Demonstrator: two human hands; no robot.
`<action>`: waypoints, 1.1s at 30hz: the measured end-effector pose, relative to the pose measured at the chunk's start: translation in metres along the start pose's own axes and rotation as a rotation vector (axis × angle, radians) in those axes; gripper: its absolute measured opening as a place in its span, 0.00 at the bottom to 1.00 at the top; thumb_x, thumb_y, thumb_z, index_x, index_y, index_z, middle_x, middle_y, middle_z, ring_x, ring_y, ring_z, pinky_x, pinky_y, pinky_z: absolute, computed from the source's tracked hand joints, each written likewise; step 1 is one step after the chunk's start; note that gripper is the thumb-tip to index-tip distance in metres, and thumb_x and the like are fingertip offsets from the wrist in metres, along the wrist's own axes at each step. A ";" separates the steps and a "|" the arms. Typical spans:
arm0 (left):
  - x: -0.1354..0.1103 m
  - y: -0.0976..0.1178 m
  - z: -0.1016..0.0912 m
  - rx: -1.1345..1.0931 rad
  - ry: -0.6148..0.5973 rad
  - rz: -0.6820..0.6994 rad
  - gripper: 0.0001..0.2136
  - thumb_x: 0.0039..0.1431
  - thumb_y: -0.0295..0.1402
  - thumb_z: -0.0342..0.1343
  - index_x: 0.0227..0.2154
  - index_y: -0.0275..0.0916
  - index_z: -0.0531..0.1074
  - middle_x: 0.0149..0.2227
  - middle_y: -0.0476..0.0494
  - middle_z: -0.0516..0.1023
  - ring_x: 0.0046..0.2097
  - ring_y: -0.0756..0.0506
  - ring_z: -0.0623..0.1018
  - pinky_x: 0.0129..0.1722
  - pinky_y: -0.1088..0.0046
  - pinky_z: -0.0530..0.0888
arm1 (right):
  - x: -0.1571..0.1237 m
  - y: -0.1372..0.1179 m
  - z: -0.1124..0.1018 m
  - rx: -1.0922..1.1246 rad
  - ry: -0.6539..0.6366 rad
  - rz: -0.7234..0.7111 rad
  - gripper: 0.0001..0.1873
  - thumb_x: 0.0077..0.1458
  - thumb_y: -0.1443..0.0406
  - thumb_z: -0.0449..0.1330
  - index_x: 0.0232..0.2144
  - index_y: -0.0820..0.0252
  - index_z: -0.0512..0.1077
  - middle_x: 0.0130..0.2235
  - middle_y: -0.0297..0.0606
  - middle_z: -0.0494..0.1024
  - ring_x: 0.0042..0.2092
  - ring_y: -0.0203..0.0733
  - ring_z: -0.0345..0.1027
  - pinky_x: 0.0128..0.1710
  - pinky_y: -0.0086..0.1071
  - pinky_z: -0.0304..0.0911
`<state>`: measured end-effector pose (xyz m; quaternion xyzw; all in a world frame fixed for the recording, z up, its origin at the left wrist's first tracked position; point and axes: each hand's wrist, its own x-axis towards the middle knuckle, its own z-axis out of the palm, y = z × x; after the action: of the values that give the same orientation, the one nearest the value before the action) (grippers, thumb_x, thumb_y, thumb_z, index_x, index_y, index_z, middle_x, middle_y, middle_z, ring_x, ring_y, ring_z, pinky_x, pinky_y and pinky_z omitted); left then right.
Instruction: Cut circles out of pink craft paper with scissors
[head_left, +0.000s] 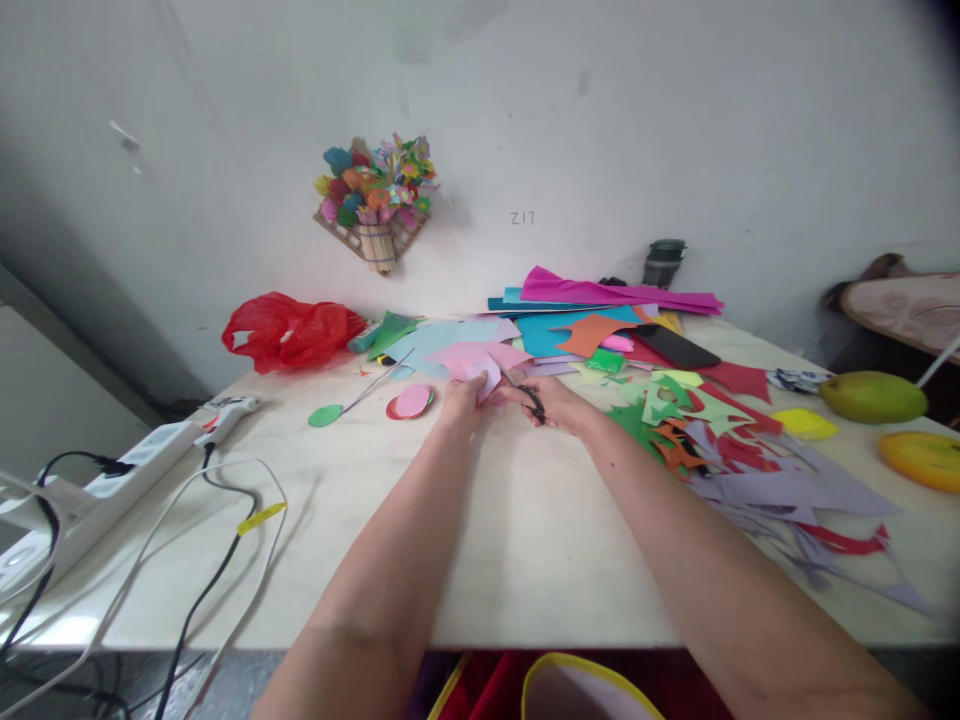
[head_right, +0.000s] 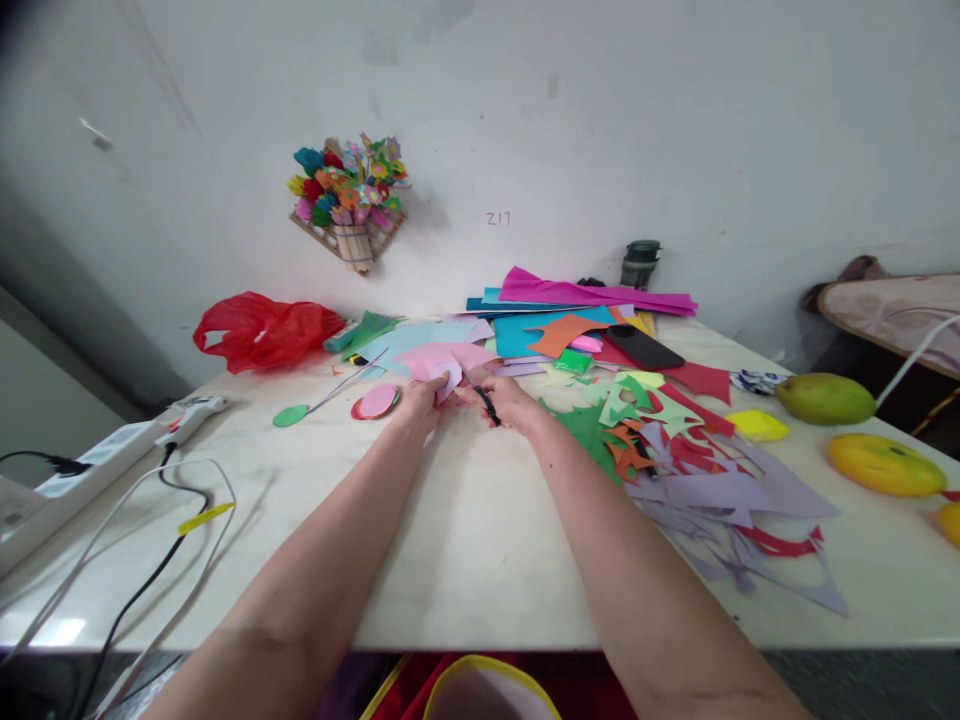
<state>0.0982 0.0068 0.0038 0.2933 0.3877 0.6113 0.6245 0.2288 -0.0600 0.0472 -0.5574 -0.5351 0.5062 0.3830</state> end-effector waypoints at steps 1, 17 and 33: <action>0.000 0.000 0.000 0.004 -0.002 -0.007 0.02 0.51 0.20 0.57 0.29 0.30 0.71 0.25 0.41 0.76 0.26 0.44 0.78 0.32 0.63 0.78 | 0.000 0.000 0.000 -0.002 -0.001 -0.002 0.17 0.51 0.68 0.64 0.20 0.60 0.59 0.12 0.24 0.59 0.13 0.26 0.52 0.11 0.20 0.48; -0.005 0.005 0.002 0.003 -0.014 -0.011 0.02 0.51 0.19 0.57 0.27 0.29 0.72 0.25 0.40 0.76 0.25 0.46 0.77 0.30 0.66 0.78 | 0.013 0.017 -0.009 -0.055 -0.072 -0.051 0.17 0.54 0.56 0.62 0.25 0.60 0.63 0.15 0.27 0.65 0.14 0.27 0.57 0.09 0.20 0.42; -0.008 0.002 0.003 0.020 -0.055 -0.025 0.02 0.51 0.19 0.57 0.26 0.29 0.71 0.22 0.41 0.75 0.24 0.46 0.77 0.29 0.67 0.78 | 0.018 0.022 -0.011 -0.028 -0.072 -0.045 0.19 0.51 0.54 0.64 0.24 0.60 0.63 0.16 0.27 0.66 0.14 0.27 0.58 0.09 0.20 0.42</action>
<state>0.0999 -0.0002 0.0083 0.3113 0.3801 0.5912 0.6396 0.2430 -0.0436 0.0250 -0.5318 -0.5681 0.5096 0.3670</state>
